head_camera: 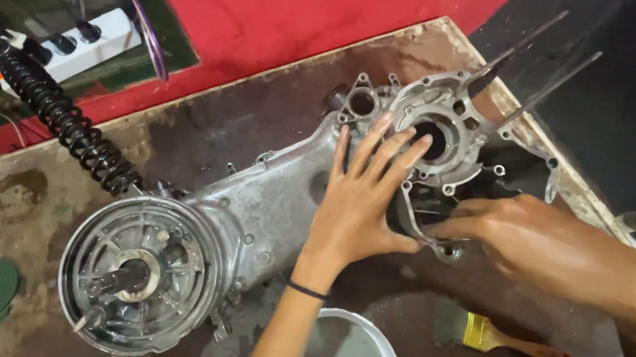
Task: Cleaning and sanding a motorcycle engine casing at a workbench.
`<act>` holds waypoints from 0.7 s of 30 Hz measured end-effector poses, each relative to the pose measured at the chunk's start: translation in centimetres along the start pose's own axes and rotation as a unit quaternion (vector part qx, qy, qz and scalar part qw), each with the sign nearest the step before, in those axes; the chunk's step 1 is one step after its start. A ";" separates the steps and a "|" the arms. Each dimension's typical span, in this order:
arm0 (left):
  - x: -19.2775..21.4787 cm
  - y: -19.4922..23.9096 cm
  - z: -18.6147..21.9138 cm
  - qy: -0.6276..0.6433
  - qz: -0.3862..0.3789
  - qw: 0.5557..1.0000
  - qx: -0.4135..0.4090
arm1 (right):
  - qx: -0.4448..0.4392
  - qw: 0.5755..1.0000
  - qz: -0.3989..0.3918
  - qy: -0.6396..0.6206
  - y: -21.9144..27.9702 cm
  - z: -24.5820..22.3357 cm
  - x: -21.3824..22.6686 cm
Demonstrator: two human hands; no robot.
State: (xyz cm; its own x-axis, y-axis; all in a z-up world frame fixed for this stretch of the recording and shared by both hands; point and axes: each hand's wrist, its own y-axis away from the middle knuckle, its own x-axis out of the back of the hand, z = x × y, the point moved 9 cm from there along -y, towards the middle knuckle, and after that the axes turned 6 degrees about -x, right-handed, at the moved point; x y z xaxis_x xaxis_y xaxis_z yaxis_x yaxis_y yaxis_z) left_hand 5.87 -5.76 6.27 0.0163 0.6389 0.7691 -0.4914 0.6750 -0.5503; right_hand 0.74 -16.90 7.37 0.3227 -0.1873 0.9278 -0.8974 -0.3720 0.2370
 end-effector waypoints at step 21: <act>-0.2 0.0 0.7 0.001 -0.004 1.000 -0.010 | -0.019 1.000 -0.021 -0.008 -0.5 0.3 -0.8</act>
State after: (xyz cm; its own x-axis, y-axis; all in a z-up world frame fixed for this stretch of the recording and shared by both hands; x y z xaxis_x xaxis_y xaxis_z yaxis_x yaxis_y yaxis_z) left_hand 5.30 -6.13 6.33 0.0227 0.6339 0.7731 -0.4732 0.6879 -0.5503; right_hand 0.97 -16.85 6.39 0.3644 -0.1872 0.9122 -0.8941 -0.3442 0.2865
